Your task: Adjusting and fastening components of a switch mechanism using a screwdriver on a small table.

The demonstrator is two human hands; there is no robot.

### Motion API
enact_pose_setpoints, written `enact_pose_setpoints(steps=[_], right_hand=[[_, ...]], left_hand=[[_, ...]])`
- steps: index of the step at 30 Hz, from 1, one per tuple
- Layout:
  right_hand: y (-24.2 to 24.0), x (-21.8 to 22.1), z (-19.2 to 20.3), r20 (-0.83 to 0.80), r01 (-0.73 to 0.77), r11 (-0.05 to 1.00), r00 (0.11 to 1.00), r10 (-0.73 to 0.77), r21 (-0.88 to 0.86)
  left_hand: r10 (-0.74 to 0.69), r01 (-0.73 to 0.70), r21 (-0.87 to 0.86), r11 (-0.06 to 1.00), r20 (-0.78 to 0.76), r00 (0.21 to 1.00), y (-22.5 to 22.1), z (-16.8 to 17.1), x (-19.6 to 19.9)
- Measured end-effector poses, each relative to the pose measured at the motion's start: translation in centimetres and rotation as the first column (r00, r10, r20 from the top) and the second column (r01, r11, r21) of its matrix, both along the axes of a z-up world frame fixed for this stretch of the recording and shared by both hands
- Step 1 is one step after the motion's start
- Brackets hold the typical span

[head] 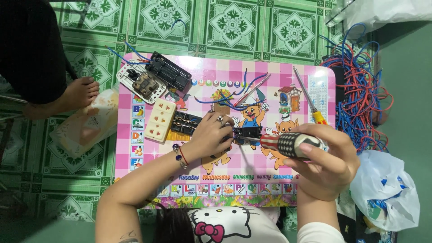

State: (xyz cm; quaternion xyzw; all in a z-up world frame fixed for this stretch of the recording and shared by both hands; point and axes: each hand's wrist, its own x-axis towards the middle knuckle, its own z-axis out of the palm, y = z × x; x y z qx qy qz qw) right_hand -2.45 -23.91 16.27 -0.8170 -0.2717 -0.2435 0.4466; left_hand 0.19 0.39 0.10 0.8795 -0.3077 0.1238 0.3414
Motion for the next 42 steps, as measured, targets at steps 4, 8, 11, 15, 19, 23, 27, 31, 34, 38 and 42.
enact_pose_setpoints(steps=[4, 8, 11, 15, 19, 23, 27, 31, 34, 38, 42], right_hand=[[-0.4, 0.1, 0.2, 0.037, 0.059, 0.996, 0.998, -0.057, -0.067], [-0.6, 0.2, 0.4, 0.065, 0.086, 0.985, 0.995, -0.077, -0.148], [0.0, 0.2, -0.1, 0.108, 0.151, 0.983, 0.984, -0.141, -0.099], [-0.8, 0.7, -0.8, 0.266, 0.224, 0.96, 0.948, -0.174, -0.169], [-1.2, 0.9, 0.2, 0.142, 0.191, 0.967, 0.976, -0.168, -0.17], [-3.5, 3.0, -0.5, 0.1, -0.272, 0.942, 0.95, 0.296, -0.196], [-3.2, 2.2, -1.3, 0.113, -0.111, 0.987, 0.986, 0.125, -0.119], [-1.8, 1.8, -0.6, 0.205, -0.003, 0.985, 0.978, 0.038, -0.17], [-2.1, 1.5, -0.9, 0.176, 0.057, 0.982, 0.984, -0.025, -0.179], [-2.1, 0.7, -1.1, 0.212, 0.109, 0.975, 0.975, -0.067, -0.196], [-2.8, 1.0, -2.1, 0.3, 0.146, 0.97, 0.95, -0.082, -0.197]], left_hand=[[0.009, -0.01, 0.035, 0.999, 0.009, 1.0, -0.1, -0.3, -0.1], [0.017, -0.013, 0.087, 0.996, -0.04, 0.999, -0.2, -0.3, -0.1], [0.03, -0.026, 0.106, 0.994, -0.039, 0.999, -0.3, -0.6, -0.3], [0.028, -0.026, 0.106, 0.994, -0.021, 0.999, -0.3, -1.0, -0.3], [0.03, -0.031, 0.096, 0.995, 0.005, 1.0, -0.3, -1.1, -0.3], [0.024, -0.027, 0.109, 0.994, 0.022, 0.999, -0.3, -1.2, -0.3], [0.026, -0.03, 0.115, 0.993, 0.035, 0.999, -0.3, -1.2, -0.3], [0.017, -0.022, 0.119, 0.993, 0.044, 0.999, -0.1, -0.7, -0.3], [0.018, -0.023, 0.136, 0.99, 0.039, 0.999, -0.3, -0.9, -0.3], [0.02, -0.025, 0.132, 0.991, 0.042, 0.999, -0.2, -0.9, -0.3], [0.017, -0.022, 0.129, 0.991, 0.039, 0.999, -0.3, -0.9, -0.3]])
